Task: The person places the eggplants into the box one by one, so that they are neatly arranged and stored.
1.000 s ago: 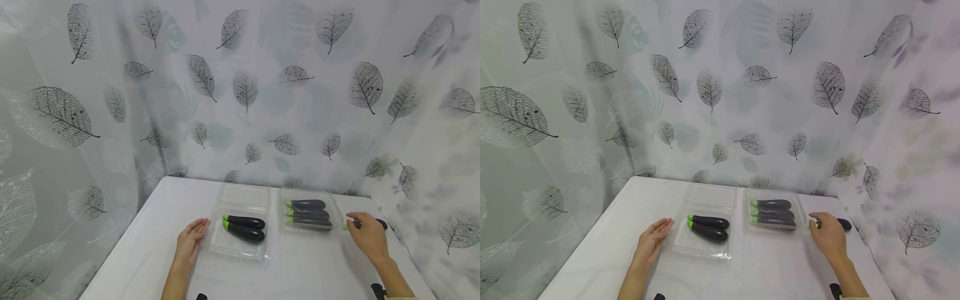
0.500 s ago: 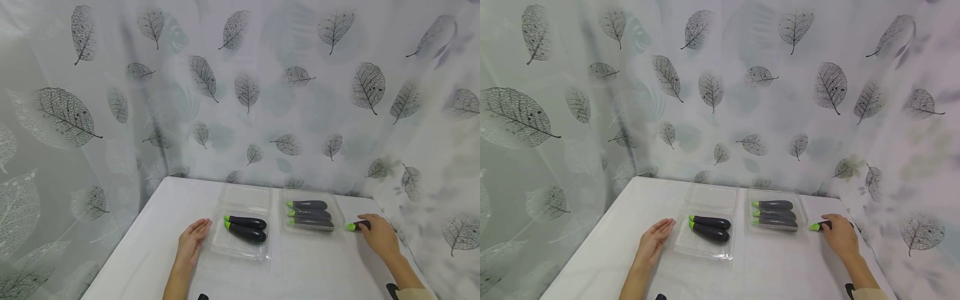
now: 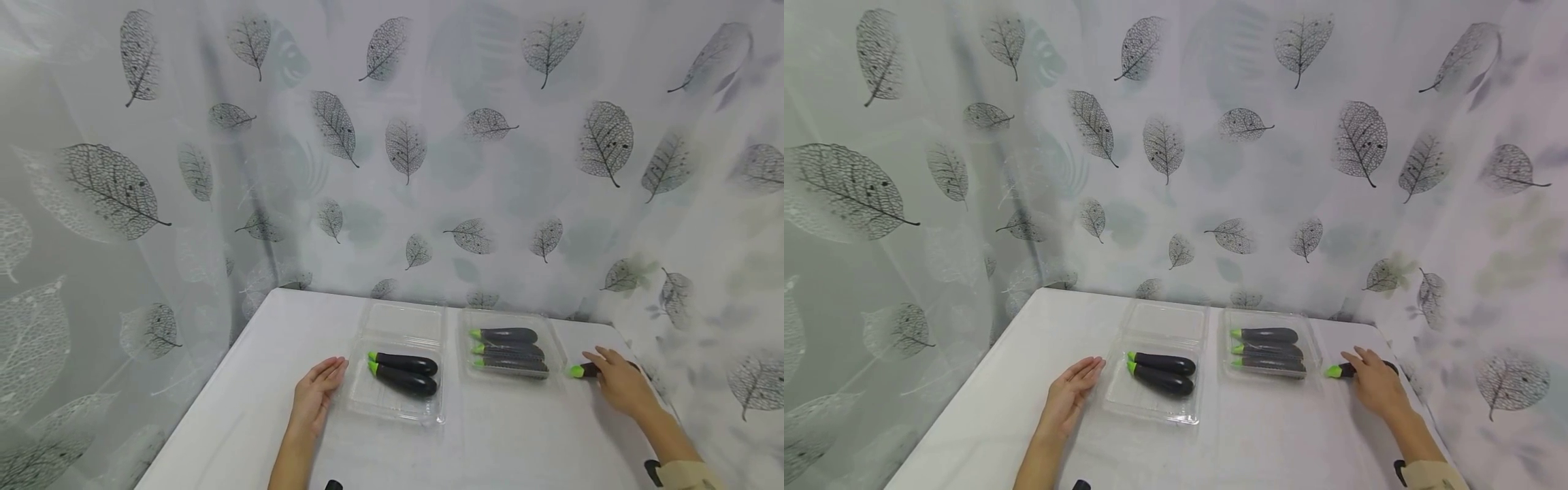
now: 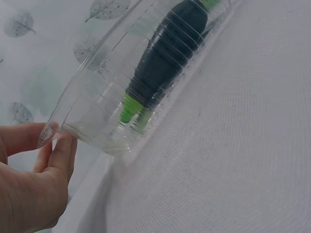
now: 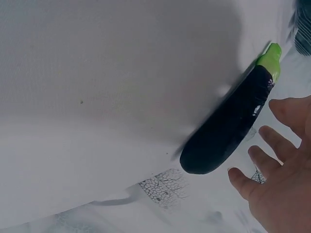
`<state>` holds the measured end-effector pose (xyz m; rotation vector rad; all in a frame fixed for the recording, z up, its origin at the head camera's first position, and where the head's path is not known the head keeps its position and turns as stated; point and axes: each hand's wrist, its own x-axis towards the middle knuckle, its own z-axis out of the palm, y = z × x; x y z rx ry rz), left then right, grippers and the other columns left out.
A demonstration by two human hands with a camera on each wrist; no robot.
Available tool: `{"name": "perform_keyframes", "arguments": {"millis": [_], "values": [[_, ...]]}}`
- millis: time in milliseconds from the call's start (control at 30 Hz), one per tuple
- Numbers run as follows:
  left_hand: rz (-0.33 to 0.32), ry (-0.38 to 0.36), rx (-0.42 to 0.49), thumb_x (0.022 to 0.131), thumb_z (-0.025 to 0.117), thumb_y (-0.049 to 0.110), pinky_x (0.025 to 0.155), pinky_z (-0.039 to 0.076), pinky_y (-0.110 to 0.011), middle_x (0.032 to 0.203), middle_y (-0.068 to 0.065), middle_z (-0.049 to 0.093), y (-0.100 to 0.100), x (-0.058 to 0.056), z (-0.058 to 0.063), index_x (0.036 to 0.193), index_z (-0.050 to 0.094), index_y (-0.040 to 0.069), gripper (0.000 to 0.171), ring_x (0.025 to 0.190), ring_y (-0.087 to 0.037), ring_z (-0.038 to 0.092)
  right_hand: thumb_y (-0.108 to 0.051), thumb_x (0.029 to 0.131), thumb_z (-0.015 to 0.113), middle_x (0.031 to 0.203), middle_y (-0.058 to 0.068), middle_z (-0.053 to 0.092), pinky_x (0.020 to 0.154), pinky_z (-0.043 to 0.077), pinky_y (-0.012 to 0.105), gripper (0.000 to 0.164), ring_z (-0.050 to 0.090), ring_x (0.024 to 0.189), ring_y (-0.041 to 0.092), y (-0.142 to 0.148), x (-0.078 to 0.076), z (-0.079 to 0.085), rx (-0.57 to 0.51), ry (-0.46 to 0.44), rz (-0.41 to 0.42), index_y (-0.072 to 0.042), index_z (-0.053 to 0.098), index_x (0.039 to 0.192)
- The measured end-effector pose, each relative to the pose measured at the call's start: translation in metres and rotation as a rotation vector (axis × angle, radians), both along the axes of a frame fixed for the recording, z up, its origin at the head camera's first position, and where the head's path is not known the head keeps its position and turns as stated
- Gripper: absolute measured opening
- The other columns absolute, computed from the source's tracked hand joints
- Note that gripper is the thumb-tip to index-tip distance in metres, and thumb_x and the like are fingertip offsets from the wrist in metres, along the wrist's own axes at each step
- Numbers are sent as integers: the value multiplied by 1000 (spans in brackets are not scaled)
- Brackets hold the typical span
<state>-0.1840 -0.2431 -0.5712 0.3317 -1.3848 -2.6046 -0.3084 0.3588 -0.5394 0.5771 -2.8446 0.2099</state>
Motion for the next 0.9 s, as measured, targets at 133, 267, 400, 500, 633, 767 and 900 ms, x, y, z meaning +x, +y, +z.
{"name": "perform_keyframes", "arguments": {"millis": [133,267,400,500,633,767,900], "values": [[1,0,3,98,51,-18,113,48,-29,153,-37,41,0,0,-1,150,33,-17,55,138,-34,55,9,88,66,138,41,50,97,46,76,43,44,127,66,2,0,-3,28,-16,1,9,62,131],[3,1,3,98,52,-19,112,49,-29,153,-38,42,0,1,-1,150,33,-18,55,138,-35,55,11,87,66,134,39,55,96,46,76,43,50,122,62,5,-4,-7,44,-18,-4,8,64,130],[3,7,-5,97,52,-19,112,49,-30,152,-38,42,0,2,0,150,32,-19,56,138,-36,54,10,86,69,127,33,61,91,48,77,41,55,116,58,8,-7,-11,49,4,-27,4,68,127],[2,13,-10,97,52,-19,113,49,-30,152,-39,41,0,2,1,149,32,-19,56,138,-37,54,7,84,72,124,30,63,82,49,79,40,54,113,58,10,-8,-13,39,17,-63,0,71,123],[-4,13,5,97,51,-20,113,48,-30,153,-39,40,1,2,1,150,32,-19,55,139,-37,53,3,82,77,120,27,63,72,49,78,39,52,110,59,12,-9,-12,34,19,-100,-2,72,120],[-8,18,8,97,50,-21,114,47,-31,153,-39,39,0,2,0,149,32,-19,56,140,-38,52,0,82,80,118,27,61,71,48,78,38,52,109,58,12,-10,-11,35,7,-110,-2,72,120],[-5,22,12,97,50,-21,114,48,-31,153,-40,40,0,1,0,149,33,-19,55,140,-39,51,-2,84,80,114,28,60,73,48,77,38,54,105,56,14,-10,-12,15,-9,-107,-1,70,121]]}}
